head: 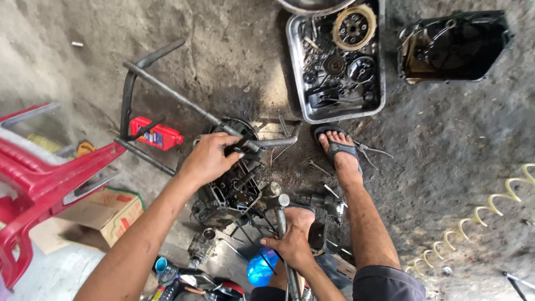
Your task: The person works on a disassembled engine block mounted on a stand, using a hammer and a metal rod to strike internal components. They then use a screwdriver to manipulate parts within the engine casing and search through a container of tools.
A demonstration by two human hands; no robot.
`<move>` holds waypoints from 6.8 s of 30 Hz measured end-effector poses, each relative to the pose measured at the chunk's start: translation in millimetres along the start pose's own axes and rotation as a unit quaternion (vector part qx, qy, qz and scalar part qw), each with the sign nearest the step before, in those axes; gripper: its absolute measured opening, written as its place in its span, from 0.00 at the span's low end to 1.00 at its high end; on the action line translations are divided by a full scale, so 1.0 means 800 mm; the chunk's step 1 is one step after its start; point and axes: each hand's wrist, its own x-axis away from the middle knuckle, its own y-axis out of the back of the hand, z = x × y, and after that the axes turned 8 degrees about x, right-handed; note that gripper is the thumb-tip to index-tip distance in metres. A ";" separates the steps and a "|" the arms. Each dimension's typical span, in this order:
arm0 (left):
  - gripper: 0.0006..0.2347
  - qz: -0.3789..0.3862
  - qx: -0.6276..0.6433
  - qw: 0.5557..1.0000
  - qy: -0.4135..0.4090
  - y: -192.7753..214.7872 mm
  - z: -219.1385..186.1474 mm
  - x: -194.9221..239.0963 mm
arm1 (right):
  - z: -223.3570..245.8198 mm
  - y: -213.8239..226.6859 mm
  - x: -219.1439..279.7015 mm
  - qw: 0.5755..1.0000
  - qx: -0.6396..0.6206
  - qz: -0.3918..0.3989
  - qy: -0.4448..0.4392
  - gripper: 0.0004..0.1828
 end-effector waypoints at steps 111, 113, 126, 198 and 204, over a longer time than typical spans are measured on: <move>0.27 -0.241 0.847 0.449 0.153 -0.298 -0.034 0.266 | -0.088 0.081 -0.297 0.544 0.816 -0.186 0.056 0.33; 0.29 -0.303 0.885 0.349 0.049 -0.340 -0.026 0.253 | -0.132 0.086 -0.319 0.534 0.805 -0.243 0.091 0.29; 0.32 -0.049 0.934 0.321 -0.148 -0.420 0.016 0.198 | -0.063 0.246 -0.198 0.616 0.701 -0.224 0.282 0.22; 0.26 -0.111 0.105 0.979 0.135 -0.106 0.216 0.321 | 0.183 0.072 -0.083 0.950 -0.169 0.102 0.241 0.41; 0.29 -0.104 0.030 0.992 0.064 -0.137 0.291 0.249 | 0.167 0.034 -0.116 0.940 -0.199 0.101 0.260 0.27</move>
